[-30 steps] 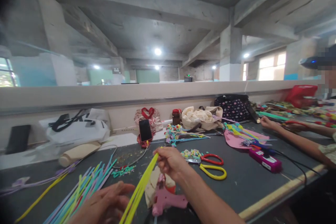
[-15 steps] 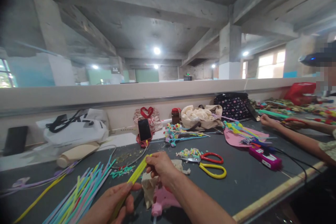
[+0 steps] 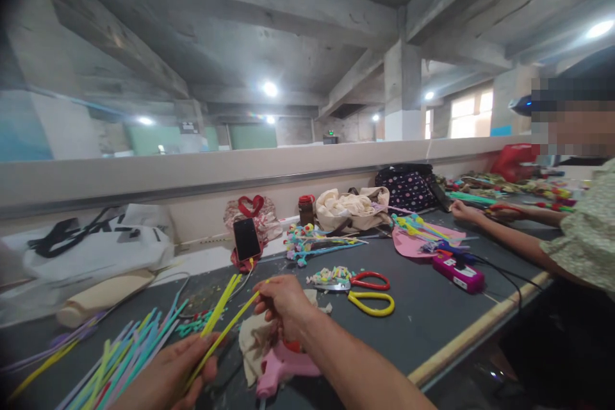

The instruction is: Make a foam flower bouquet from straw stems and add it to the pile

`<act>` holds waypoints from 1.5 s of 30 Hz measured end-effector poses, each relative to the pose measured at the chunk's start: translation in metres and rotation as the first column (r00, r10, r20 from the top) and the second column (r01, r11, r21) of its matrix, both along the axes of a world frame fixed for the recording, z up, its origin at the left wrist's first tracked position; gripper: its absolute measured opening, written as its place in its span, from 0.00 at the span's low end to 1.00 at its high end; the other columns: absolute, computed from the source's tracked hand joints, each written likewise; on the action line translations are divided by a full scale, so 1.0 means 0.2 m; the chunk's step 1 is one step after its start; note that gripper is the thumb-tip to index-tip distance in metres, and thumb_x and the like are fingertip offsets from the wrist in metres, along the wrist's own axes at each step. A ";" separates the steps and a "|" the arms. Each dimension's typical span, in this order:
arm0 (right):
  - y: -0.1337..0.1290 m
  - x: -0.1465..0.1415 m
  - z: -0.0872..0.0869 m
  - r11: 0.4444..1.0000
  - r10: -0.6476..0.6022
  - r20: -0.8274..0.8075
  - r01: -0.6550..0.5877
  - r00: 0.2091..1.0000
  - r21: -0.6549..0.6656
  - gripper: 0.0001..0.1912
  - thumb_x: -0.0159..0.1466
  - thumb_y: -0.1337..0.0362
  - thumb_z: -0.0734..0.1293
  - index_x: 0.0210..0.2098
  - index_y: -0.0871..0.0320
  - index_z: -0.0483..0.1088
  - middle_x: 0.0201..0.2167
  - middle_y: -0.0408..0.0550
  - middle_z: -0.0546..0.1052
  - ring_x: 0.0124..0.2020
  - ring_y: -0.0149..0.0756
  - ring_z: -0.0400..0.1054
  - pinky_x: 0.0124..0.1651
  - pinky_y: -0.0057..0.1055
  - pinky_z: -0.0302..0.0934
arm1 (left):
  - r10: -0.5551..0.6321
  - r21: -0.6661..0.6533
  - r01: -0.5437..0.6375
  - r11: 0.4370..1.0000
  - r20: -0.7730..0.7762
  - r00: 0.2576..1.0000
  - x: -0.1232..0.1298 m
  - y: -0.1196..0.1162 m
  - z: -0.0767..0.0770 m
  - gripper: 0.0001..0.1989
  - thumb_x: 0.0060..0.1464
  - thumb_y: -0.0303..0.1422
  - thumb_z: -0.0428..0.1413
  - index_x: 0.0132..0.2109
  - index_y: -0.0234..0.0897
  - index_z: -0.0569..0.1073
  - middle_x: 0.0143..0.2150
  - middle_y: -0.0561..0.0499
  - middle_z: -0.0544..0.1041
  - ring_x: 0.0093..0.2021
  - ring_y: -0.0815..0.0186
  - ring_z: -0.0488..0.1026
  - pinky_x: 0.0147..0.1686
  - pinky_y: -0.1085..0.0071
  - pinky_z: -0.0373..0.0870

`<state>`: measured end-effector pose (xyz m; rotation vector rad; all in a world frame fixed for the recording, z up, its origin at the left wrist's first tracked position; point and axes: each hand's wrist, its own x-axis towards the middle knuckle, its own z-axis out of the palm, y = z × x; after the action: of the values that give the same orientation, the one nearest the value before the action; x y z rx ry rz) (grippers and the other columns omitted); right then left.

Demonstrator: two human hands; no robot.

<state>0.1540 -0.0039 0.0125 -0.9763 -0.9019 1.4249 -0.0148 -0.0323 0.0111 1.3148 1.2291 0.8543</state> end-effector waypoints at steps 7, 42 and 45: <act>-0.01 0.21 0.04 0.998 -0.058 -0.092 0.060 0.994 0.020 0.07 0.61 0.67 0.60 0.30 0.65 0.67 0.19 0.38 0.69 0.13 0.19 0.59 0.10 0.15 0.47 | 0.005 0.183 0.059 0.981 -0.329 0.944 -0.21 0.21 -0.09 0.16 0.40 0.44 0.52 0.19 0.34 0.66 0.14 0.54 0.69 0.14 0.72 0.62 0.15 0.78 0.53; -0.38 0.04 0.03 0.962 0.218 0.200 -0.244 0.955 0.118 0.05 0.49 0.68 0.64 0.25 0.63 0.71 0.16 0.40 0.72 0.13 0.23 0.63 0.12 0.16 0.46 | -0.162 0.206 0.174 0.963 -0.074 0.984 0.04 -0.17 0.06 0.13 0.37 0.42 0.58 0.24 0.36 0.69 0.16 0.58 0.66 0.17 0.75 0.57 0.16 0.81 0.53; -0.42 0.06 0.03 0.948 0.242 0.339 -0.296 0.909 0.115 0.05 0.48 0.69 0.65 0.24 0.63 0.73 0.15 0.39 0.71 0.15 0.22 0.62 0.15 0.17 0.49 | -0.158 0.228 0.200 0.953 -0.189 0.969 0.04 -0.22 0.13 0.12 0.38 0.42 0.57 0.21 0.38 0.70 0.16 0.57 0.67 0.20 0.71 0.61 0.18 0.80 0.57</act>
<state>0.1669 -0.0882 0.0184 -1.0024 -1.4216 1.4132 -0.0071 -0.0759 0.0366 1.7020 1.1371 0.7951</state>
